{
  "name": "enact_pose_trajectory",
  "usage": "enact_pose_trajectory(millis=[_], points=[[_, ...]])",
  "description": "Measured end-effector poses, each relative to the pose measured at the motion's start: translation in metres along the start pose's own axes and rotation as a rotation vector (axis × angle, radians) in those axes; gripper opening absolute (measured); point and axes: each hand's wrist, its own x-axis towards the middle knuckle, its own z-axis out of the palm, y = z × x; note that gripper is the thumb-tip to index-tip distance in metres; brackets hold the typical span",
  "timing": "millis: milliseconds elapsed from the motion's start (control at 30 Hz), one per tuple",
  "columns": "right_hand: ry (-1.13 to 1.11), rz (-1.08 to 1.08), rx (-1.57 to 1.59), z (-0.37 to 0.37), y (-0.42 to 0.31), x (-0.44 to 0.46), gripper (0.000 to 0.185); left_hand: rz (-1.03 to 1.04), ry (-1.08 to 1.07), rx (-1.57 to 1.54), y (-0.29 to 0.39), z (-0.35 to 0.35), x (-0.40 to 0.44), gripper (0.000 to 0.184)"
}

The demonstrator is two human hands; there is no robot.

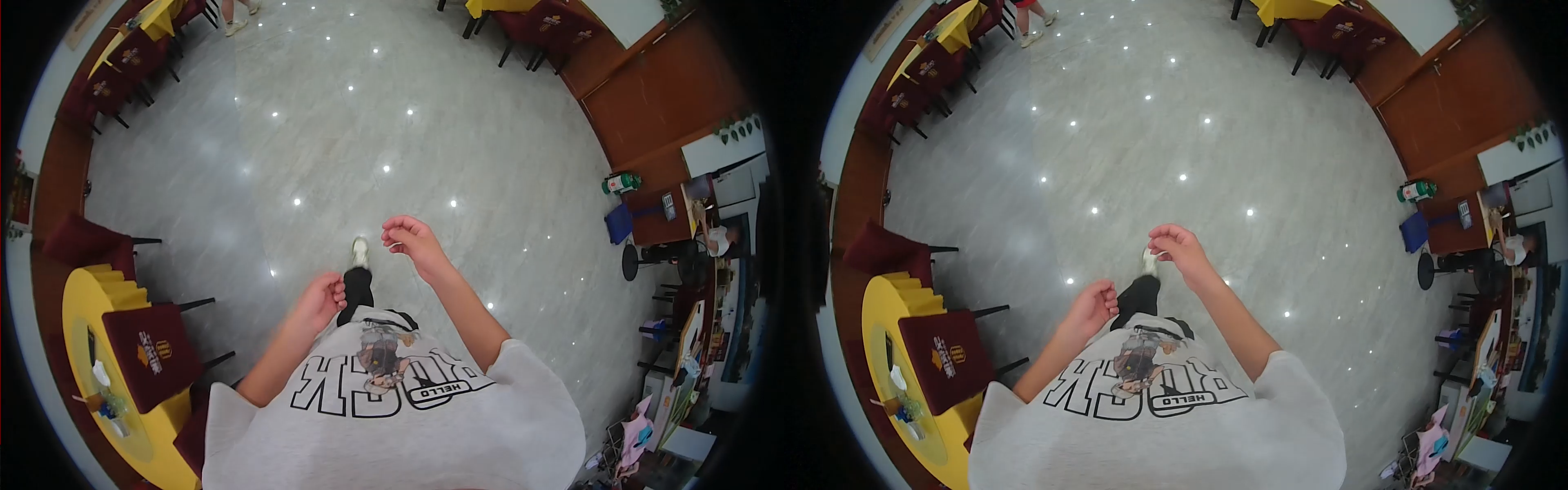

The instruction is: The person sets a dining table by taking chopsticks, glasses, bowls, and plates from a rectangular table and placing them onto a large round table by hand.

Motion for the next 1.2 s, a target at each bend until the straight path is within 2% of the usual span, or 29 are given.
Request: enact_pose_trajectory(millis=[67, 100, 167, 200, 267, 300, 367, 433, 533, 600, 667, 733, 800, 867, 967, 1000, 1067, 1100, 1167, 1200], points=[[-0.004, -0.009, -0.012, -0.011, -0.010, 0.030, 0.017, -0.063, 0.125, -0.310, 0.011, -0.011, 0.047, 0.011], [0.024, 0.013, 0.000, -0.018, -0.009, 0.035, 0.017, -0.099, 0.133, -0.309, 0.023, -0.013, 0.061, 0.011], [0.186, 0.089, -0.038, -0.047, -0.024, 0.057, 0.018, 0.033, 0.157, -0.519, 0.069, 0.003, 0.106, 0.011], [0.198, 0.097, -0.040, -0.066, -0.036, 0.066, 0.018, 0.018, 0.157, -0.521, 0.094, 0.025, 0.121, 0.011], [0.369, 0.172, 0.082, -0.091, -0.044, 0.072, 0.018, 0.259, 0.224, -0.119, 0.162, 0.066, 0.131, 0.011], [0.387, 0.160, 0.107, -0.109, -0.053, 0.087, 0.018, 0.249, 0.215, -0.090, 0.193, 0.080, 0.155, 0.011], [0.501, 0.138, 0.081, -0.135, -0.064, 0.100, 0.018, 0.208, 0.082, 0.329, 0.234, 0.103, 0.193, 0.011], [0.615, 0.032, 0.181, -0.142, -0.096, 0.117, 0.017, -0.011, 0.029, 0.394, 0.276, 0.140, 0.239, 0.010], [0.691, -0.012, 0.263, -0.150, -0.131, 0.152, 0.017, 0.019, -0.114, 0.545, 0.313, 0.202, 0.300, 0.010], [0.658, -0.046, 0.269, -0.162, -0.140, 0.180, 0.017, 0.014, -0.152, 0.594, 0.321, 0.247, 0.338, 0.009], [0.625, -0.022, 0.275, -0.181, -0.150, 0.216, 0.016, 0.061, -0.286, 0.486, 0.321, 0.287, 0.375, 0.009], [0.544, -0.028, 0.246, -0.214, -0.176, 0.253, 0.016, 0.029, -0.294, 0.389, 0.306, 0.313, 0.405, 0.007], [0.620, 0.061, 0.240, -0.245, -0.207, 0.303, 0.016, 0.018, -0.308, 0.312, 0.336, 0.336, 0.429, 0.007], [0.591, 0.083, 0.228, -0.278, -0.243, 0.349, 0.016, 0.028, -0.227, 0.633, 0.371, 0.347, 0.433, 0.010], [0.440, 0.006, -0.036, -0.311, -0.320, 0.415, 0.016, 0.495, -0.058, 1.015, 0.430, 0.318, 0.473, 0.012], [0.414, 0.001, -0.057, -0.321, -0.347, 0.440, 0.016, 0.520, -0.040, 0.997, 0.451, 0.317, 0.486, 0.012], [0.341, -0.079, -0.191, -0.333, -0.388, 0.487, 0.015, 0.664, 0.196, 1.208, 0.485, 0.314, 0.506, 0.014], [0.327, -0.080, -0.208, -0.338, -0.402, 0.514, 0.015, 0.674, 0.208, 1.190, 0.500, 0.313, 0.522, 0.014], [0.257, -0.180, -0.272, -0.348, -0.424, 0.563, 0.015, 0.634, 0.388, 1.105, 0.517, 0.312, 0.556, 0.015], [0.256, -0.182, -0.282, -0.353, -0.427, 0.590, 0.015, 0.639, 0.386, 1.096, 0.523, 0.310, 0.581, 0.015]])
